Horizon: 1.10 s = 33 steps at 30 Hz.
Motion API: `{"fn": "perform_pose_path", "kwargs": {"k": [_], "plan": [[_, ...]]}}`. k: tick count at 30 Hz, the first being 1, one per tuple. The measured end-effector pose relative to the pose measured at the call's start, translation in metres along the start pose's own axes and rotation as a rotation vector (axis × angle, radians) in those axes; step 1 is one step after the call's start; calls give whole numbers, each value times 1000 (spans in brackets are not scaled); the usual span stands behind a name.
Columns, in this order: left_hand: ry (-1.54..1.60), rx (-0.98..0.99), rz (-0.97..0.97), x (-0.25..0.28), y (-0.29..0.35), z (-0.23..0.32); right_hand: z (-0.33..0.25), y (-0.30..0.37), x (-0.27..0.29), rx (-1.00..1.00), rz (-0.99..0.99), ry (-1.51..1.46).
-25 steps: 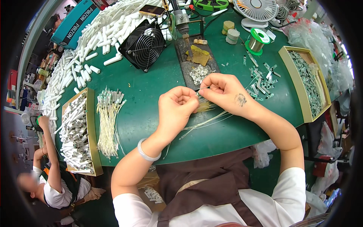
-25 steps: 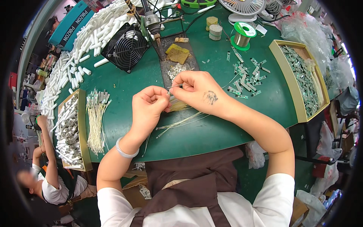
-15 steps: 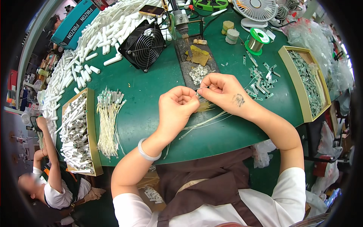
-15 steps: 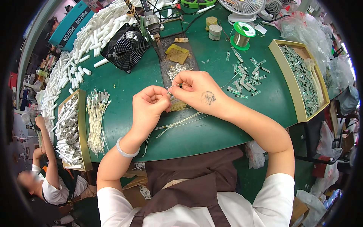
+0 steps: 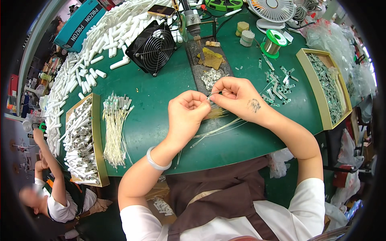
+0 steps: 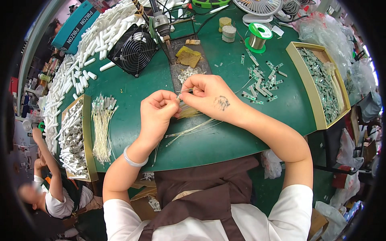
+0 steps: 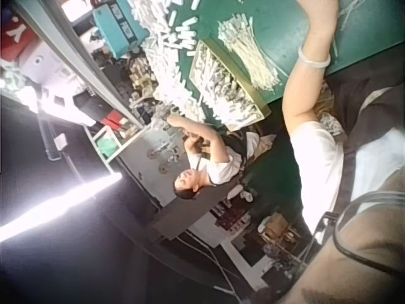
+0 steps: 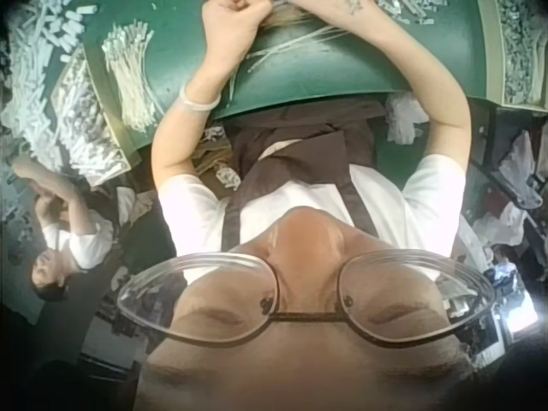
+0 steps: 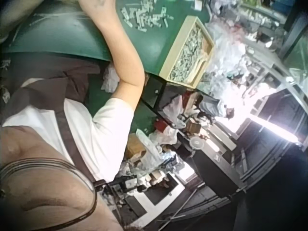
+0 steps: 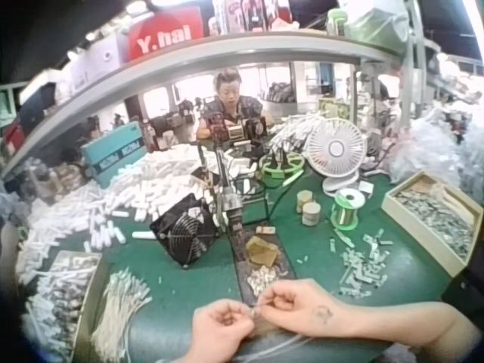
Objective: Manually assemble small electronic components onto wire leads at a workstation.
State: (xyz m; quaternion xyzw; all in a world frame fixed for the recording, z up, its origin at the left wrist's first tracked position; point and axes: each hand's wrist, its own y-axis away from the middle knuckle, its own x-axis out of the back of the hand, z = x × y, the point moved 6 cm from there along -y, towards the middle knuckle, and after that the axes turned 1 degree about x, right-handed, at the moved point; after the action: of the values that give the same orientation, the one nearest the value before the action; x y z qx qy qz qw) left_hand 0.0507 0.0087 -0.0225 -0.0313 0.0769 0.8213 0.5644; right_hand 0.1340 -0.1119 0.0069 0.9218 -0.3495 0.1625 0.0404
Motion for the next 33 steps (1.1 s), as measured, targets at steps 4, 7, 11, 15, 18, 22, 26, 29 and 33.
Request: {"fn": "perform_pose_path", "kwargs": {"k": [4,7,11,15,18,22,26,29,33], "plan": [[-5,-7,5,0,0,2,-3,-1,0,4,-1,8],[-16,-12,5,-1,-1,4,-2,-1,1,-16,-3,-16],[-19,0,-3,0,-5,5,2,-5,1,10,-16,-41],[-52,-13,5,1,-18,12,1,-11,16,115,133,-232],[-78,4,23,2,-30,15,0,-15,24,135,173,-191],[-129,11,-5,3,-47,14,-4,-17,24,175,192,-39],[-132,-2,-23,0,-55,17,-3,-23,27,210,226,34],[-119,-4,-20,-1,-57,18,0,-25,30,243,259,75],[-84,-13,4,1,-59,17,-2,-27,29,242,266,66]]}}
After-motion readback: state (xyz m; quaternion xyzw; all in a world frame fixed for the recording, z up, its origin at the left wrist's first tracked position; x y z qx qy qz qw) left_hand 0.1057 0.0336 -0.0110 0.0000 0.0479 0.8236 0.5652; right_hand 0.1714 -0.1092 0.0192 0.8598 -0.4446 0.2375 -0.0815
